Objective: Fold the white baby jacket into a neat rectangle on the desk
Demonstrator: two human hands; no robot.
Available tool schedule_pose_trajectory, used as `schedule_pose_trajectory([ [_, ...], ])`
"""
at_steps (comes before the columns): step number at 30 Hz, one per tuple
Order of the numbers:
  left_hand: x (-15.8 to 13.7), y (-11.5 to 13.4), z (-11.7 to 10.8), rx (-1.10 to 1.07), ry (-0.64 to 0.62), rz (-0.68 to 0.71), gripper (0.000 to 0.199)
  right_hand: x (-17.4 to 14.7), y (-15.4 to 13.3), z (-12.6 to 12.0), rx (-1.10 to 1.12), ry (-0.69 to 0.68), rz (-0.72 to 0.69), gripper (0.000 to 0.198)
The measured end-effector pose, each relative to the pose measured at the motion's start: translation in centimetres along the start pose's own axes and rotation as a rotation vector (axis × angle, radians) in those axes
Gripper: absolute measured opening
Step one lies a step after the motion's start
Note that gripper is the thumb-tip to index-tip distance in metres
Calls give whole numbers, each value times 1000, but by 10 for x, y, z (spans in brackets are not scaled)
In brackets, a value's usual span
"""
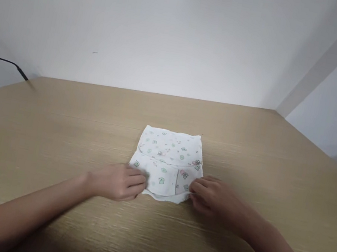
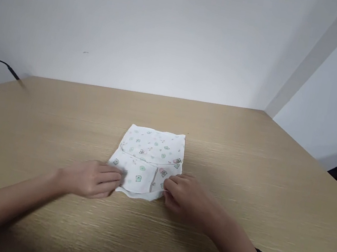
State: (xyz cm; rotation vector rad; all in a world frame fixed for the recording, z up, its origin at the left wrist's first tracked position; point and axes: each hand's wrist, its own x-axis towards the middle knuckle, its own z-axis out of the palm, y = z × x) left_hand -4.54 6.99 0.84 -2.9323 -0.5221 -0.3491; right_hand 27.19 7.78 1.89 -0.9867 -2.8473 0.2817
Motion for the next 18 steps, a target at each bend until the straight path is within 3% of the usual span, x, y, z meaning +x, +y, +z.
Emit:
schedule_pose_trajectory([
  [5,-1,-4,5,-193,81,-360,15,-7,3,-6,100,24,19,10],
  [7,1,-7,4,-305,82,-496,15,-10,5,-9,150,18,15,26],
  [10,3,-12,2,-438,88,-580,17,-12,11,-10,171,10,35,40],
  [14,-2,-21,-5,-565,-24,-444,21,-9,23,-6,213,59,16,34],
  [18,-7,-29,-12,-528,-71,-201,61,-8,37,2,355,157,27,31],
])
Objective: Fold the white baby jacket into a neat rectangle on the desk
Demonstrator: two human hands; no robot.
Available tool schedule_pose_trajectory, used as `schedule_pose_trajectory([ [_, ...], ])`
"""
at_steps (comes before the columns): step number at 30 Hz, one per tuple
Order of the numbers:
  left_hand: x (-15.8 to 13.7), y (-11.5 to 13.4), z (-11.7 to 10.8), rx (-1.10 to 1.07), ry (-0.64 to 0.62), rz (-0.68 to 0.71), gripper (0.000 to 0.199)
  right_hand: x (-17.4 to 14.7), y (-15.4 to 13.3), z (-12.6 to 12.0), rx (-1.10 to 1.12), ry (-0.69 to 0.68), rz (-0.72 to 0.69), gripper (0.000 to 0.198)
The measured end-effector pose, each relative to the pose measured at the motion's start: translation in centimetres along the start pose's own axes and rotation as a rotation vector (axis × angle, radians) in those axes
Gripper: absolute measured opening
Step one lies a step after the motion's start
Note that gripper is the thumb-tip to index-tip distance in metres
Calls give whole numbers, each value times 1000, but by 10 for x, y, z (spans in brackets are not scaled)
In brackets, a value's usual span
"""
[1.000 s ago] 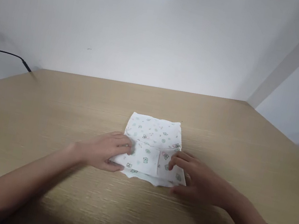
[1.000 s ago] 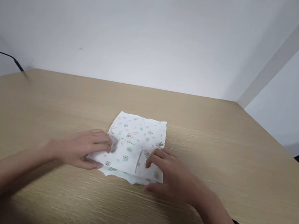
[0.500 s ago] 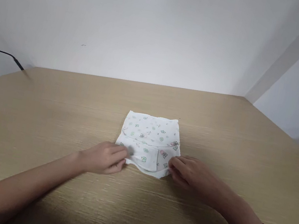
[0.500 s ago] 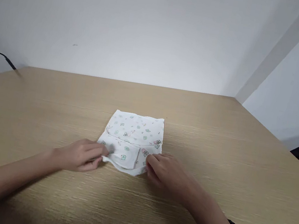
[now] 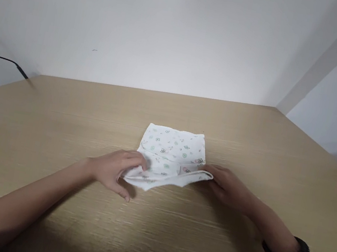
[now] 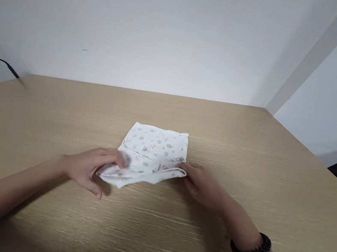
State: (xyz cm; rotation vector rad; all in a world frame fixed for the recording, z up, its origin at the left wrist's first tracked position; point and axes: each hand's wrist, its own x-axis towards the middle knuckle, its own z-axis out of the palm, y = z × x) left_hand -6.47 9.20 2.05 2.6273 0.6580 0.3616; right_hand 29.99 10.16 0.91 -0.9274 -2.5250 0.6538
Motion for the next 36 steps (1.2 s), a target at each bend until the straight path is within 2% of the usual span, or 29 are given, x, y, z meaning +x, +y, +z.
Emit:
schedule_pose_trajectory([
  [2,-1,-4,-1,40,1,41,64,0,5,1,61,78,38,29],
  [6,-4,-18,5,98,45,8,39,1,9,4,205,218,105,30],
  [8,-5,-25,9,109,81,-41,25,1,10,5,268,241,131,35],
  [11,-7,-32,14,81,149,-108,14,1,14,7,287,196,111,37],
  [14,-8,-31,17,6,155,-130,14,-2,22,8,199,107,72,38],
  [16,-7,-29,18,-21,130,-123,22,-5,27,10,123,40,83,46],
  [20,-3,-25,17,62,81,-126,54,-8,34,11,-25,-54,50,50],
  [24,1,-25,16,158,56,-172,36,-9,36,12,-105,-83,-4,53],
  [30,-1,-25,12,-89,88,24,29,-9,20,0,36,-50,-4,42],
  [33,-2,-23,16,-185,175,-115,33,-9,6,-8,177,-57,24,37],
  [36,3,-19,24,-372,345,-378,43,-7,-2,-7,206,23,205,42],
])
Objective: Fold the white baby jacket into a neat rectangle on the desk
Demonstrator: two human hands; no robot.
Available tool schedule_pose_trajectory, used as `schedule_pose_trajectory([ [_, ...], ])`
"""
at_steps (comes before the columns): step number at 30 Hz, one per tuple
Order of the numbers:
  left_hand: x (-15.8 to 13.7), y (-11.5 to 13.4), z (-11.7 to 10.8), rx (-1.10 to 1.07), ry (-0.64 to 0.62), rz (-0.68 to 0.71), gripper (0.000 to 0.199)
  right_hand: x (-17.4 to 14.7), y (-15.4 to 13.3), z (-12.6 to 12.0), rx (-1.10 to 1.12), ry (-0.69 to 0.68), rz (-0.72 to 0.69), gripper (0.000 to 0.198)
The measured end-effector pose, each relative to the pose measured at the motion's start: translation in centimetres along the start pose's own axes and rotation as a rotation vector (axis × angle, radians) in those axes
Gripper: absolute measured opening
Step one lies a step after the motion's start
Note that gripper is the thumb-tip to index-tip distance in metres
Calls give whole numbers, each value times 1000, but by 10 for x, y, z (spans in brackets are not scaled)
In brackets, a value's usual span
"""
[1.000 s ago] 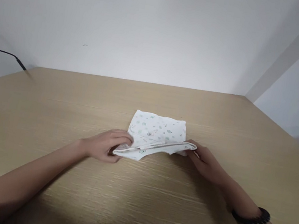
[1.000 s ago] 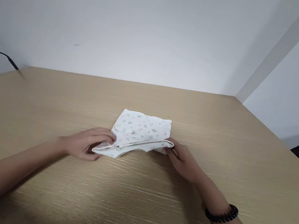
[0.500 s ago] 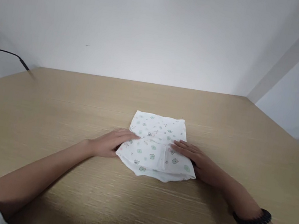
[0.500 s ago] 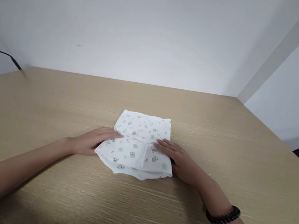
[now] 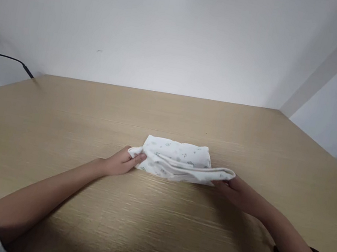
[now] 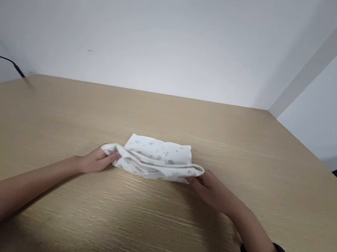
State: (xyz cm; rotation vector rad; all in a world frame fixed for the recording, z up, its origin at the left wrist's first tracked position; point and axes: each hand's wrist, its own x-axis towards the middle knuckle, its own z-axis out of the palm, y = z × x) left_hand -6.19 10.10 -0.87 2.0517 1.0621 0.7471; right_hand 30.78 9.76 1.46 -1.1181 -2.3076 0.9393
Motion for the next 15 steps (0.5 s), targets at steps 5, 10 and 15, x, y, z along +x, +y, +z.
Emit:
schedule_pose_trajectory([
  [5,17,5,13,-387,161,-367,47,13,3,15,-52,215,282,49],
  [10,33,5,4,-634,125,-580,36,27,10,27,-250,370,360,34],
  [15,36,-3,3,-551,91,-459,47,33,14,33,-383,406,414,21],
])
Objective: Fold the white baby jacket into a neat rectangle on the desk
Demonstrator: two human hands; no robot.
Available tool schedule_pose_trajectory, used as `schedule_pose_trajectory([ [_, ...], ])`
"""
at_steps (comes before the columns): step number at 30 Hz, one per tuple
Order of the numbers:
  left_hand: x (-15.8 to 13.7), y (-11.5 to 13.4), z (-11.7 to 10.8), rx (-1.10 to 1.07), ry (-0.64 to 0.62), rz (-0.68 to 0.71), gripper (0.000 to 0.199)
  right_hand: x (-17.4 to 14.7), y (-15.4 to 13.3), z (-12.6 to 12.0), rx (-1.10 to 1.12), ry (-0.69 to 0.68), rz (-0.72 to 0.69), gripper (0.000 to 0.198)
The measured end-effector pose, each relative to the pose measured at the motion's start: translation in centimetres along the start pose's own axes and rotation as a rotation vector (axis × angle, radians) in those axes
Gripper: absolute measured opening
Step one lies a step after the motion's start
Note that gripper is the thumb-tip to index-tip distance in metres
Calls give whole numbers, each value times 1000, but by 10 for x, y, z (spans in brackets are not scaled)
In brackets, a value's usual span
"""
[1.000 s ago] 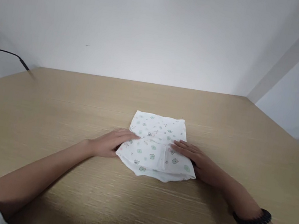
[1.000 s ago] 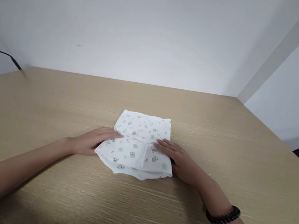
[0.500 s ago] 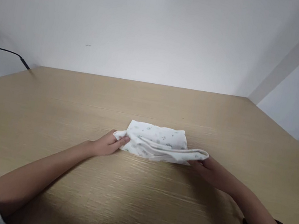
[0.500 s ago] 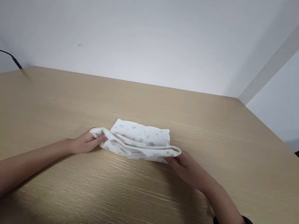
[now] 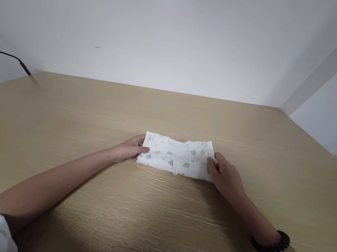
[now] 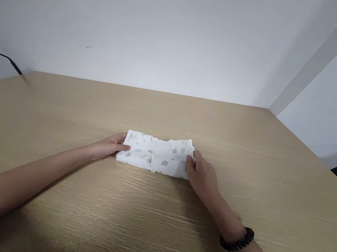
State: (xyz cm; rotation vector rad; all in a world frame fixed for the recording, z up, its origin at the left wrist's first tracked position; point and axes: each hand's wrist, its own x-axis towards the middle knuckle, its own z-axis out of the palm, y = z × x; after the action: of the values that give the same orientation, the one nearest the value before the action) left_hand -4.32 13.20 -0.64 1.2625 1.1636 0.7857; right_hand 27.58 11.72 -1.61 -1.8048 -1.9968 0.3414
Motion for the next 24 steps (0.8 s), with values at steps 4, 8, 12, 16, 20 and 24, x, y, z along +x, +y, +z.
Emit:
schedule_pose_trajectory([
  [4,11,-4,3,289,106,87,38,7,-4,2,-118,0,68,21],
  [8,24,2,1,459,168,89,33,22,-4,3,-107,-65,132,30],
  [12,33,7,-3,544,180,74,32,37,3,-1,-25,-106,151,21],
  [16,37,7,-8,630,201,110,36,48,6,-16,49,-199,127,10],
  [20,42,5,-14,710,252,231,34,62,5,-24,94,-189,96,28],
  [24,47,-1,-17,687,213,386,34,72,8,-14,101,-99,43,15],
])
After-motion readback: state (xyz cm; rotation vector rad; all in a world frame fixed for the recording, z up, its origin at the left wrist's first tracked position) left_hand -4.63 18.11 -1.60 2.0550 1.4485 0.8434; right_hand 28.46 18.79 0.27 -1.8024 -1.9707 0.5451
